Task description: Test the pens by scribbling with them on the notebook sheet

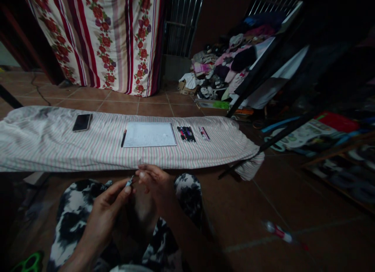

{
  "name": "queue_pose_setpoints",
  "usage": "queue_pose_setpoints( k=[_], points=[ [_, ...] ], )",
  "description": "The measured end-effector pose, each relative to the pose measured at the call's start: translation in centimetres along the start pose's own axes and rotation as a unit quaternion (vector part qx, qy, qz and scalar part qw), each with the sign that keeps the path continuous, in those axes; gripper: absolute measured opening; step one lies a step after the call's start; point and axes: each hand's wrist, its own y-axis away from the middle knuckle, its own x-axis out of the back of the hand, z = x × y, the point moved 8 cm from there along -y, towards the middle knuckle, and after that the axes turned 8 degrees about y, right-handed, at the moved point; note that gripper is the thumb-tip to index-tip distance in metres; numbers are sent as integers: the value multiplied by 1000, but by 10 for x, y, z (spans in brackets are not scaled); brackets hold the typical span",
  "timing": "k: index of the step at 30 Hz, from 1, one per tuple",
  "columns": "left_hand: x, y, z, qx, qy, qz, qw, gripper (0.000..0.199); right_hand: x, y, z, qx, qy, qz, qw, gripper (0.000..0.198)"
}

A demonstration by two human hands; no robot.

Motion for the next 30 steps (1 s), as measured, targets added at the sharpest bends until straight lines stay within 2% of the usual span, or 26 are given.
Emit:
queue_pose_setpoints(
  k=[10, 13, 16, 18, 19, 24, 30],
  points=[
    [6, -6, -8, 15, 33, 23, 999, 36, -1, -11, 9, -1, 43, -18, 999, 24],
    [11, -7, -10, 26, 34, 39, 998, 38, 12, -31, 19, -3, 56, 9, 998, 26],
    [12, -9, -15, 45, 48, 53, 996, 40, 40, -66, 33, -11, 95, 73, 993, 28],
    [10, -10, -22, 65, 64, 62, 994, 43, 60, -93, 38, 3, 193, 101, 976, 30],
    [9, -11, -25, 74, 72, 68, 992, 44, 70, -107, 38, 14, 268, 116, 956, 31],
    [4, -16, -37, 81, 92, 96, 988, 42, 109, -168, 39, 44, 387, 145, 910, 27],
    [1, -28, -53, 108, 75, 72, 989, 42, 127, -224, 41, 28, 524, 154, 837, 25]
  ],
)
